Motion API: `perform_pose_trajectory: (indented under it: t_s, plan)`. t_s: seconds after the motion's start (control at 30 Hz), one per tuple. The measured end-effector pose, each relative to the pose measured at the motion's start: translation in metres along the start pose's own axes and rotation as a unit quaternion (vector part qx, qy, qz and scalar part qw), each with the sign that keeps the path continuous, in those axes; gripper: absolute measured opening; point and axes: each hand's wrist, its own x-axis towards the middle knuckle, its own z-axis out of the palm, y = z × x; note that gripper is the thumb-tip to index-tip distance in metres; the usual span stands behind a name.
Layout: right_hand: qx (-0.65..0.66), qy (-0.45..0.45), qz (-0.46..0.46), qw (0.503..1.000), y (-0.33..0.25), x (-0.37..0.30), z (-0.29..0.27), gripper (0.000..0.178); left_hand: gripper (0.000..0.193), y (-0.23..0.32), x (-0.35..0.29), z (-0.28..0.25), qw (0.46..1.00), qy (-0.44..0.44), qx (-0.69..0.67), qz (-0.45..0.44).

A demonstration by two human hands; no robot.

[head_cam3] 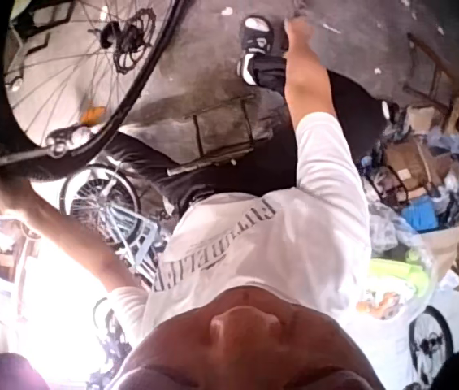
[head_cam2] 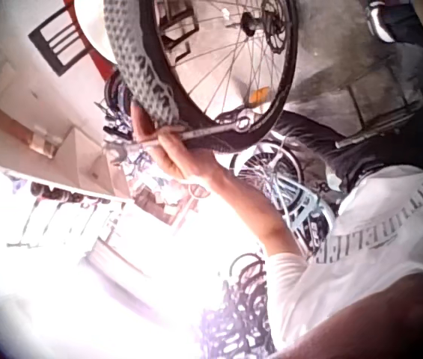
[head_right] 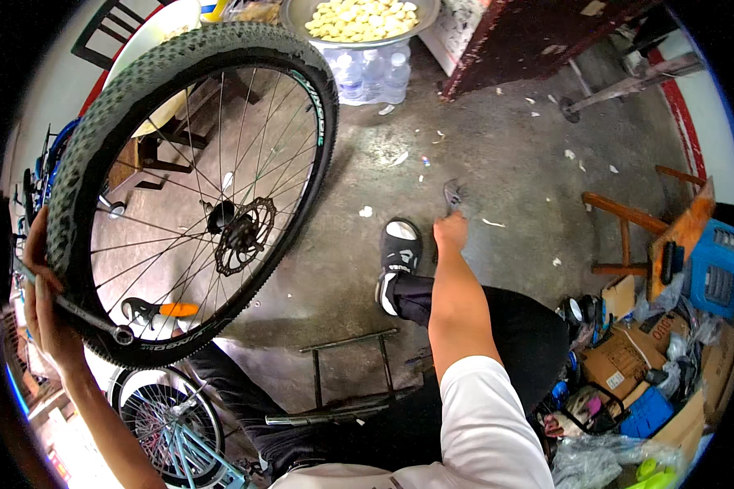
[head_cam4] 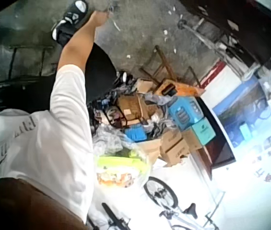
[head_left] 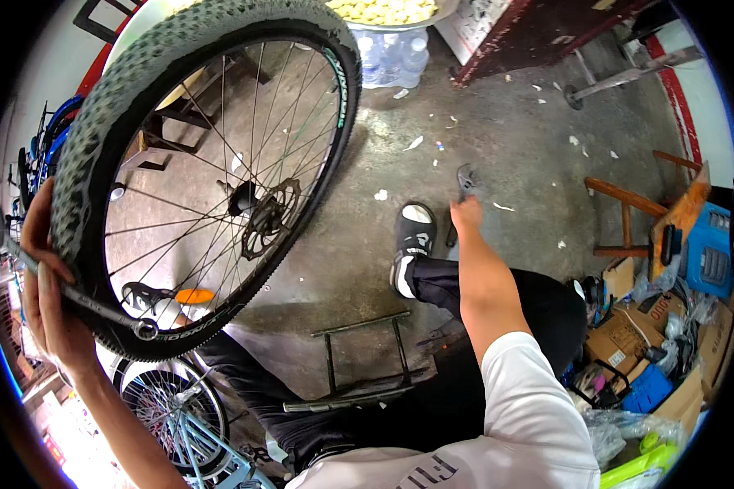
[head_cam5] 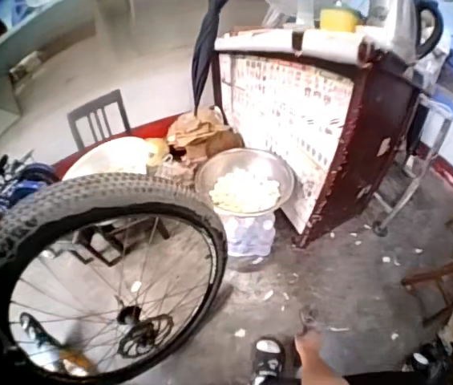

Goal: The person is sitting on the floor in a cluttered workshop, working on a bicycle wheel. They use a wrench to tighten the axle nuts on the wheel hub, then spin the wheel to check its movement. The person also handles a small cardboard box and a piece of paper.

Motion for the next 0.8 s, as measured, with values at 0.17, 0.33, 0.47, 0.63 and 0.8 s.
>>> perform_pose_trajectory:
  t_s: [0.17, 0.33, 0.47, 0.63, 0.8]
  plan:
    - [-0.047, 0.033, 0.034, 0.998, 0.007, 0.007, 0.001, 0.048, 0.046, -0.016, -0.009, -0.004, 0.997, 0.029, -0.034, -0.067]
    - [0.01, 0.015, 0.066, 0.998, -0.017, 0.03, -0.01, 0.042, 0.043, -0.001, -0.009, -0.021, 0.999, 0.008, 0.035, -0.02]
    - [0.308, -0.081, 0.132, 0.939, -0.034, 0.061, -0.044, 0.039, 0.046, 0.019, 0.008, 0.026, 0.996, 0.056, -0.021, -0.066]
    - [0.638, -0.187, 0.048, 0.746, -0.167, -0.071, -0.14, 0.029, 0.033, 0.044, 0.01, 0.035, 0.997, 0.058, 0.0, -0.043]
    - [0.671, -0.288, -0.131, 0.671, -0.212, -0.213, -0.181, 0.041, 0.033, 0.04, -0.002, 0.041, 0.994, 0.092, 0.037, -0.039]
